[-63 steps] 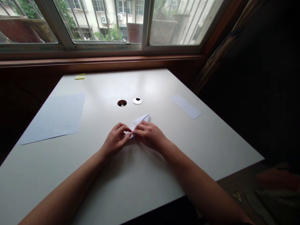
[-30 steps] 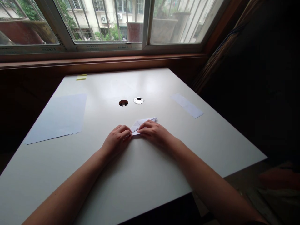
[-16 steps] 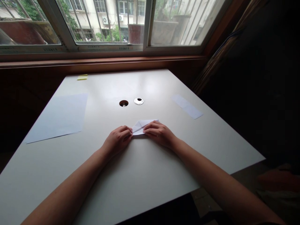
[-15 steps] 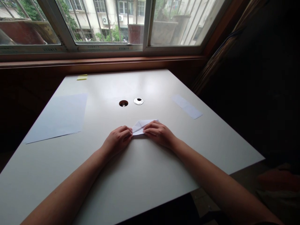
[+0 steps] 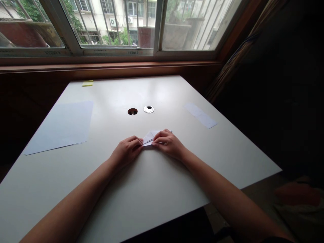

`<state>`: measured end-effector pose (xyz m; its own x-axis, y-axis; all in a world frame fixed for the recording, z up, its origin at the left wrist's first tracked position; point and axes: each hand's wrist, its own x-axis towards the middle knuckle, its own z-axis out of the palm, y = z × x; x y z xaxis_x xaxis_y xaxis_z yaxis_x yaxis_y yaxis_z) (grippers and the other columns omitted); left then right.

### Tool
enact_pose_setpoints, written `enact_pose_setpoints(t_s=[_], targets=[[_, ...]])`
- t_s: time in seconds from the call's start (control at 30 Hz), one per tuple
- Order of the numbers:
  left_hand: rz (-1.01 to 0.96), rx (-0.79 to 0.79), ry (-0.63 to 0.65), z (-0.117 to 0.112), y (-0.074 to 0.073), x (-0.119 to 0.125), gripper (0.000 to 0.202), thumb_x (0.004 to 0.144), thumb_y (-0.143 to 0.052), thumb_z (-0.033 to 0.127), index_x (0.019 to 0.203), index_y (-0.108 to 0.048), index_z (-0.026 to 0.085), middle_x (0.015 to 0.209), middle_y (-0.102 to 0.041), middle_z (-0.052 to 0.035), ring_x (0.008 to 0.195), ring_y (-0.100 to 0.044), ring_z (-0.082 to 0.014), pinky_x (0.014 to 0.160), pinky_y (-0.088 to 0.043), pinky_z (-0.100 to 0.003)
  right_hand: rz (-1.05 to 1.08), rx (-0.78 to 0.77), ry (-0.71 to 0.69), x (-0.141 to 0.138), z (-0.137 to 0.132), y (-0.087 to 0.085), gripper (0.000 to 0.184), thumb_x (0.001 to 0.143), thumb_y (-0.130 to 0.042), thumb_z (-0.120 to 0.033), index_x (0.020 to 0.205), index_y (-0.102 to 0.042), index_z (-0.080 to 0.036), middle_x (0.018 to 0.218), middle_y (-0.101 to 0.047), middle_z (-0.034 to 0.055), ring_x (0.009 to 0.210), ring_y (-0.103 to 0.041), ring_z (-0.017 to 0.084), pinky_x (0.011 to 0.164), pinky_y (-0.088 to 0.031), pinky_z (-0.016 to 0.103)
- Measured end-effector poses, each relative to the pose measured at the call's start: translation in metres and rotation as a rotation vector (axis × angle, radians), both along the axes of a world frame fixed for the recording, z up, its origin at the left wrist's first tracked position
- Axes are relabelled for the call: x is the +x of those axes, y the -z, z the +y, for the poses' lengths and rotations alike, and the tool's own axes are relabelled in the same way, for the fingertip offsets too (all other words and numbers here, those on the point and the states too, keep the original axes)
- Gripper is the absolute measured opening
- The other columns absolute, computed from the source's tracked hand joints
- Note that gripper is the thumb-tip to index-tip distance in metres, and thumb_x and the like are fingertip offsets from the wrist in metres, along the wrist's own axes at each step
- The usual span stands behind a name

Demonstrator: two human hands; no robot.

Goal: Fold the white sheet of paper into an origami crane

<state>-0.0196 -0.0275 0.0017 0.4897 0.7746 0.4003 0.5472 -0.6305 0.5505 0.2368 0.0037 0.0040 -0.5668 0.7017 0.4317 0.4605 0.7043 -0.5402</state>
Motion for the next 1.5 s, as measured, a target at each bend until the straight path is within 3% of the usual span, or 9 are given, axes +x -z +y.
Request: enact_pose_setpoints(t_s=[0.3, 0.6, 1.03, 1.27, 1.5], targets=[[-0.037, -0.049, 0.046, 0.003, 0.003, -0.002, 0.008, 0.093, -0.06, 0.021, 0.089, -0.066, 0.02, 0.1, -0.069, -0.0055, 0.097, -0.068, -0.0177, 0.088, -0.054, -0.031, 0.029, -0.137, 0.07, 0.003, 0.002, 0.0, 0.011, 0.086, -0.074, -0.035, 0.083, -0.077, -0.026, 0.093, -0.073, 0.0035, 0.092, -0.056, 0.021, 0.092, -0.046, 0.04], [0.019, -0.027, 0.23, -0.001, -0.009, -0.001, 0.012, 0.093, -0.057, 0.019, 0.099, -0.067, 0.02, 0.101, -0.07, -0.0074, 0.093, -0.066, -0.0174, 0.084, -0.054, -0.03, 0.004, -0.207, 0.007, 0.01, 0.002, -0.004, 0.005, 0.086, -0.074, -0.029, 0.087, -0.078, -0.025, 0.094, -0.072, 0.0044, 0.103, -0.054, 0.024, 0.097, -0.045, 0.042], [0.038, 0.03, 0.363, -0.002, -0.005, -0.001, 0.02, 0.093, -0.058, 0.018, 0.109, -0.07, 0.022, 0.109, -0.072, -0.0087, 0.103, -0.066, -0.0192, 0.09, -0.055, -0.033, -0.044, -0.17, -0.044, 0.014, 0.003, -0.003, 0.007, 0.083, -0.077, -0.033, 0.084, -0.079, -0.026, 0.094, -0.071, 0.0054, 0.106, -0.052, 0.025, 0.098, -0.043, 0.041], [0.069, 0.06, 0.391, -0.007, -0.01, 0.001, 0.024, 0.094, -0.057, 0.017, 0.113, -0.07, 0.024, 0.11, -0.072, -0.0075, 0.108, -0.064, -0.019, 0.093, -0.055, -0.033, -0.073, -0.169, -0.068, 0.017, 0.002, -0.008, 0.007, 0.083, -0.077, -0.032, 0.085, -0.08, -0.026, 0.096, -0.072, 0.0058, 0.107, -0.052, 0.026, 0.1, -0.043, 0.043], [0.18, 0.129, 0.301, -0.009, -0.007, 0.01, 0.013, 0.094, -0.061, 0.031, 0.098, -0.067, 0.021, 0.101, -0.069, -0.0079, 0.099, -0.062, -0.0213, 0.087, -0.054, -0.034, -0.074, -0.156, -0.036, 0.015, 0.001, -0.004, 0.007, 0.084, -0.077, -0.033, 0.084, -0.08, -0.027, 0.093, -0.072, 0.0052, 0.104, -0.054, 0.026, 0.098, -0.045, 0.043]])
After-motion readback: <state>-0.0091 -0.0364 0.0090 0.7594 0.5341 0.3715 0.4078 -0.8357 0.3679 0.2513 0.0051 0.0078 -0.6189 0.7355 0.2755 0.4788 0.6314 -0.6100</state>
